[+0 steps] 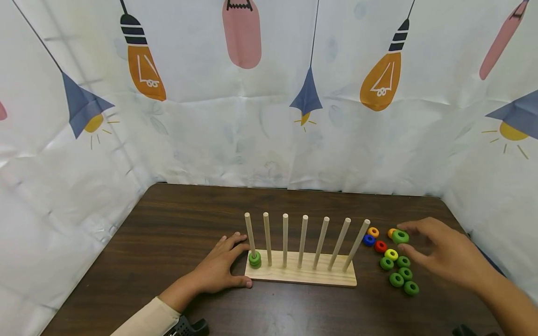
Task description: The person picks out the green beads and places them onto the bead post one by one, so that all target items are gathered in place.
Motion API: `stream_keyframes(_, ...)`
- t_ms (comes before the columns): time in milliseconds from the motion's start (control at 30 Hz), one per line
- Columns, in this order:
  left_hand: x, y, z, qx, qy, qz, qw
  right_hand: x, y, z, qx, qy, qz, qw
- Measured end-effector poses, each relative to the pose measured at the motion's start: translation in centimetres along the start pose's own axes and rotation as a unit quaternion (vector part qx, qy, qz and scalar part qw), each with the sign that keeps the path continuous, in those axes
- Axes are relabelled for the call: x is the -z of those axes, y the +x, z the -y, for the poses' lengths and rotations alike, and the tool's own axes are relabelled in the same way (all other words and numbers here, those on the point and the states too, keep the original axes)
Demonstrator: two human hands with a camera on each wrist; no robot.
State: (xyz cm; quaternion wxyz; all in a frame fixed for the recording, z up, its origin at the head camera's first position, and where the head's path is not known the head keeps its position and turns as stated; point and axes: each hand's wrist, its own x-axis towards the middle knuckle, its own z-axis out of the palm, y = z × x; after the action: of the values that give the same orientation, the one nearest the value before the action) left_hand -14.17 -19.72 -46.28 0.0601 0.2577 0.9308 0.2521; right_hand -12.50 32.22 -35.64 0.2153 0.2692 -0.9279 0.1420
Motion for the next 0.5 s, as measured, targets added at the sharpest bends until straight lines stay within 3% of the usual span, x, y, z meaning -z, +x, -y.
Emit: stream_keyframes(500, -0.1, 0.1, 0.1, 0.003, 0.000, 0.003, 1.0000, 1.0, 2.1, 1.0, 0.050, 0.019, -0.011, 0.9985)
